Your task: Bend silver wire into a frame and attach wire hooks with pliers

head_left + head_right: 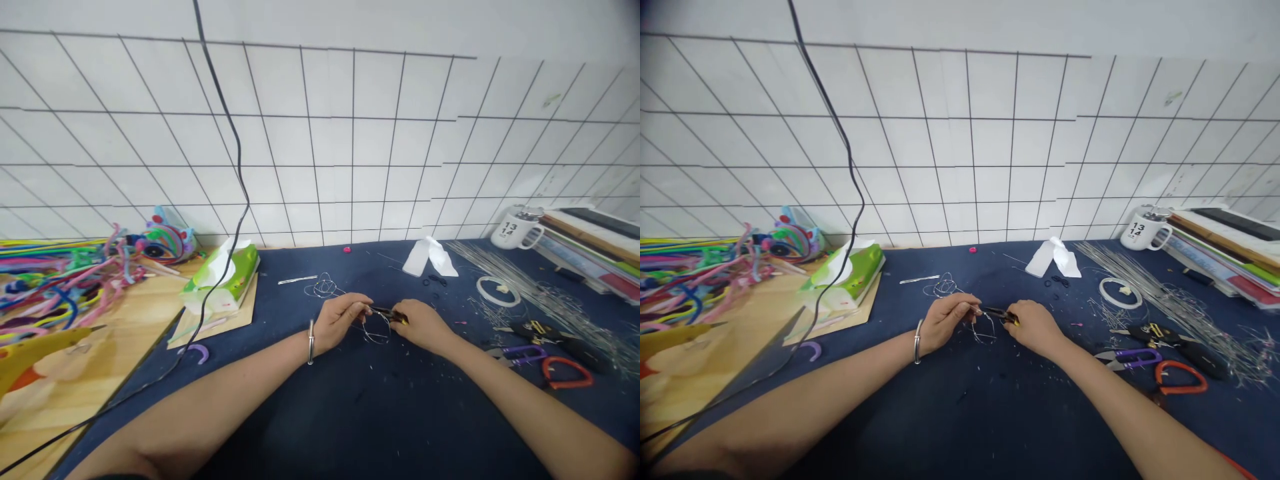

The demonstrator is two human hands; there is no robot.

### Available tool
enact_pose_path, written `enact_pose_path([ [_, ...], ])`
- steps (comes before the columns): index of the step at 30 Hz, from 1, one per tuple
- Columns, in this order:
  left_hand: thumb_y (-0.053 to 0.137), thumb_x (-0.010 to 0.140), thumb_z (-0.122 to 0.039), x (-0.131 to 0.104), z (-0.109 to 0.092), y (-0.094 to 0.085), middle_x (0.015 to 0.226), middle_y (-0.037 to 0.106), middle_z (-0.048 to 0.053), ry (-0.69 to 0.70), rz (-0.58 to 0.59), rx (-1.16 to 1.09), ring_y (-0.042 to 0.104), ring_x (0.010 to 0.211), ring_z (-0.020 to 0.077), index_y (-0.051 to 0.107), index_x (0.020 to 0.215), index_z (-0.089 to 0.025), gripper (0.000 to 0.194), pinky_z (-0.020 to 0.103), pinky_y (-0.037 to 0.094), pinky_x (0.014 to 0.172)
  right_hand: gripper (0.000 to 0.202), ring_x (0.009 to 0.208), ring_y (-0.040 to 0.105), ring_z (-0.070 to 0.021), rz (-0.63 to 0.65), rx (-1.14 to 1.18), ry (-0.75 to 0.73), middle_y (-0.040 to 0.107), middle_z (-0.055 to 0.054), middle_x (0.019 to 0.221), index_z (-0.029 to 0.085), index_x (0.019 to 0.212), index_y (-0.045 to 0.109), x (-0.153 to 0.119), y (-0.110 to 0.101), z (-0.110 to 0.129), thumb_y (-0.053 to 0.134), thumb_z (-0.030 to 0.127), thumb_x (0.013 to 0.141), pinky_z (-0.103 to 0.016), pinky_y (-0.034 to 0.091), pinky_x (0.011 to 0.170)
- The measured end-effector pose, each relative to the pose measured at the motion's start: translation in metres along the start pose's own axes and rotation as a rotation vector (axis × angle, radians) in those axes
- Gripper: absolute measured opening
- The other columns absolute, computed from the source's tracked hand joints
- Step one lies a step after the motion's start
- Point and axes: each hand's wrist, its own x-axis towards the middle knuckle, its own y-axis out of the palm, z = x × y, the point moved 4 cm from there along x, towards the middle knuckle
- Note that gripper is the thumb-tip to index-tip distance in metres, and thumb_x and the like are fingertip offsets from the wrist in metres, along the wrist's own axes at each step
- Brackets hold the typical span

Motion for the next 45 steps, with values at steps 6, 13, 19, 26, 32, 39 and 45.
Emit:
enact_pose_path([
  [6,0.040,0.086,-0.031,-0.001,-0.002,0.001,0.082,0.061,0.007,0.026,0.008,-0.021,0.058,0.067,0.0131,0.057,0.100,-0.014,0.028,0.027,0.048,0.065,0.017,0.071,0.050,-0.0172,-0.007,-0.033,-0.021,0.057,-0.005,0.071,0.020,0.074,0.059,-0.002,0.001,0.002,0.050,0.034,0.074,-0.026,0.031,0.061],
  [13,0.039,0.086,-0.032,0.002,0.000,0.002,0.077,0.060,0.005,0.017,0.035,0.064,0.057,0.062,0.0107,0.056,0.099,-0.014,0.029,0.024,0.048,0.061,0.019,0.068,0.051,-0.0152,0.012,0.014,0.012,0.058,-0.003,0.072,0.020,0.076,0.060,-0.002,0.000,-0.002,0.048,0.034,0.075,-0.023,0.030,0.058],
  [19,0.037,0.086,-0.035,0.005,0.003,0.002,0.067,0.058,0.002,-0.060,0.029,0.191,0.053,0.051,0.0077,0.057,0.096,-0.015,0.030,0.019,0.045,0.051,0.018,0.062,0.050,-0.0130,0.039,0.124,0.105,0.057,-0.001,0.069,0.020,0.077,0.059,0.000,-0.004,-0.013,0.047,0.034,0.075,-0.021,0.029,0.054],
  [26,0.040,0.085,-0.038,0.008,0.006,0.002,0.063,0.057,0.000,-0.119,-0.018,0.190,0.051,0.048,0.0072,0.053,0.101,-0.017,0.030,0.018,0.044,0.048,0.023,0.070,0.052,-0.0153,0.059,-0.003,0.106,0.059,-0.003,0.076,0.021,0.084,0.060,0.008,0.002,-0.007,0.053,0.039,0.071,-0.023,0.028,0.056],
  [32,0.040,0.084,-0.038,0.008,0.006,0.002,0.062,0.057,-0.001,-0.123,-0.028,0.196,0.050,0.046,0.0066,0.052,0.101,-0.017,0.029,0.018,0.042,0.046,0.017,0.055,0.049,-0.0135,0.107,0.005,0.110,0.056,-0.002,0.060,0.020,0.065,0.059,0.019,0.005,-0.011,0.055,0.036,0.066,-0.023,0.023,0.048],
  [39,0.040,0.084,-0.039,0.009,0.006,0.002,0.059,0.056,-0.002,-0.131,-0.054,0.239,0.048,0.043,0.0061,0.053,0.095,-0.017,0.029,0.017,0.040,0.044,0.019,0.054,0.047,-0.0114,0.026,0.122,0.115,0.055,0.000,0.060,0.018,0.066,0.058,0.012,-0.005,-0.013,0.050,0.035,0.070,-0.022,0.027,0.048],
  [45,0.039,0.084,-0.038,0.010,0.005,0.001,0.056,0.056,-0.003,-0.121,-0.065,0.397,0.049,0.044,0.0064,0.056,0.089,-0.018,0.027,0.017,0.039,0.047,0.025,0.058,0.044,-0.0098,-0.196,0.503,0.105,0.050,0.002,0.065,0.018,0.077,0.055,-0.001,-0.028,0.003,0.046,0.041,0.076,-0.021,0.034,0.053],
])
